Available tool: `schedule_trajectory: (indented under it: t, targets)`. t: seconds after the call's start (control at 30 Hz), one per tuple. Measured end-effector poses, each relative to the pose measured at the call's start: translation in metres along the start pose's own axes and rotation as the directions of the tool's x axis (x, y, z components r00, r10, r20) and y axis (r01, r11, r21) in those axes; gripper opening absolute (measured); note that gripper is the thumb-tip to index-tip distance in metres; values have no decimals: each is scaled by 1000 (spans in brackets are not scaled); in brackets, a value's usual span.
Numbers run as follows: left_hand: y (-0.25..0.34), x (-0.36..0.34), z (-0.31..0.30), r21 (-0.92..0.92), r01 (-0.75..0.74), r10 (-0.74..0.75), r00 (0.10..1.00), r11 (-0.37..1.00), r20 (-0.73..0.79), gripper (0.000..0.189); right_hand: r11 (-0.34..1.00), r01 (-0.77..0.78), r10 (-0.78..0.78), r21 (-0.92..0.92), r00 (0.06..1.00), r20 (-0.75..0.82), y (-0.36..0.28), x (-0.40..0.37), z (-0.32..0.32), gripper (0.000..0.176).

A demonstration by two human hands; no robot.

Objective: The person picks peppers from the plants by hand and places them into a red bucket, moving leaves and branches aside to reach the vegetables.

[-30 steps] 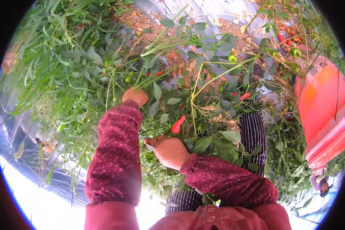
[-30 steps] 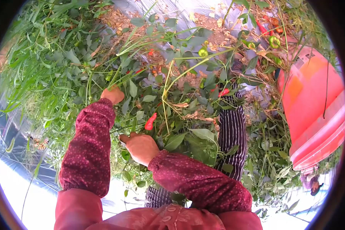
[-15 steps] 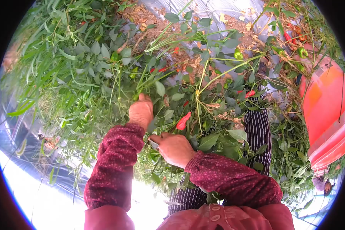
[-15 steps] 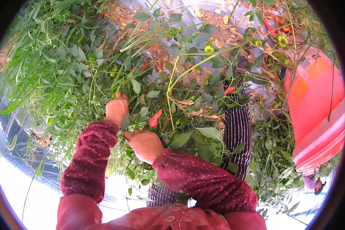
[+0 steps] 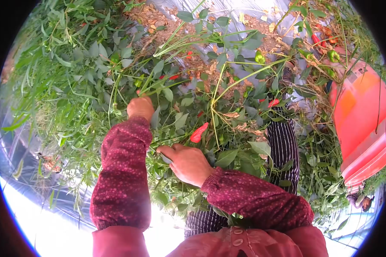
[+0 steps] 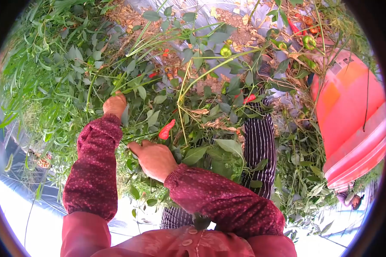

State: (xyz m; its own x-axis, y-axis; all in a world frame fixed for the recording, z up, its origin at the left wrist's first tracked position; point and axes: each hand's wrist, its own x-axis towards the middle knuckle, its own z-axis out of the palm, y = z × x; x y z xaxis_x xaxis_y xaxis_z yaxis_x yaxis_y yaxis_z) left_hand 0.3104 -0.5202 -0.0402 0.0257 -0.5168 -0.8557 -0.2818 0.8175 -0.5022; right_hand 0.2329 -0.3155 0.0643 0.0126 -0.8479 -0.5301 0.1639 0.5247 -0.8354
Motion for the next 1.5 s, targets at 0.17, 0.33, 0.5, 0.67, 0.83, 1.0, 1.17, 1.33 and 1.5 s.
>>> schedule_trajectory:
  t: [0.17, 0.33, 0.5, 0.67, 0.83, 1.0, 1.17, 1.33, 1.5]
  targets:
    - [-7, 6, 17, 22, -166, 166, 986, 986, -16, 29, 1000, 0, 0, -7, 1000, 0, 1, 1, 2, 44]
    - [11, 7, 13, 61, -227, 223, 973, 972, 68, 29, 1000, 3, -4, -9, 1000, -23, 3, -1, 4, 44]
    - [-4, 1, 25, 70, -190, 193, 980, 979, -46, 29, 1000, 20, -20, -16, 999, -28, 4, -1, 6, 44]
    - [-18, -6, 26, 64, -130, 134, 989, 989, -64, 28, 999, 35, -35, -17, 999, -41, 4, -1, 6, 43]
    - [-16, -80, -15, 19, -226, 223, 933, 974, -282, 31, 999, 29, -30, -25, 999, -44, 4, -1, 7, 39]
    - [-7, -138, -41, 59, -380, 385, 911, 923, -149, 38, 999, -9, 8, -34, 1000, -25, 4, -3, 7, 32]
    - [-22, -163, -44, -256, -657, 491, 721, 709, -489, 33, 996, 60, -64, -63, 996, -60, 10, -7, 13, 28]
    - [-34, -186, -44, -734, -603, 230, 798, 313, -557, 29, 921, -153, 189, 357, 980, -69, 12, 5, -1, 34]
    - [-28, -207, -38, -736, -642, 184, 767, 215, -615, 33, 890, -42, 140, 455, 973, -185, 8, 4, -21, 43]
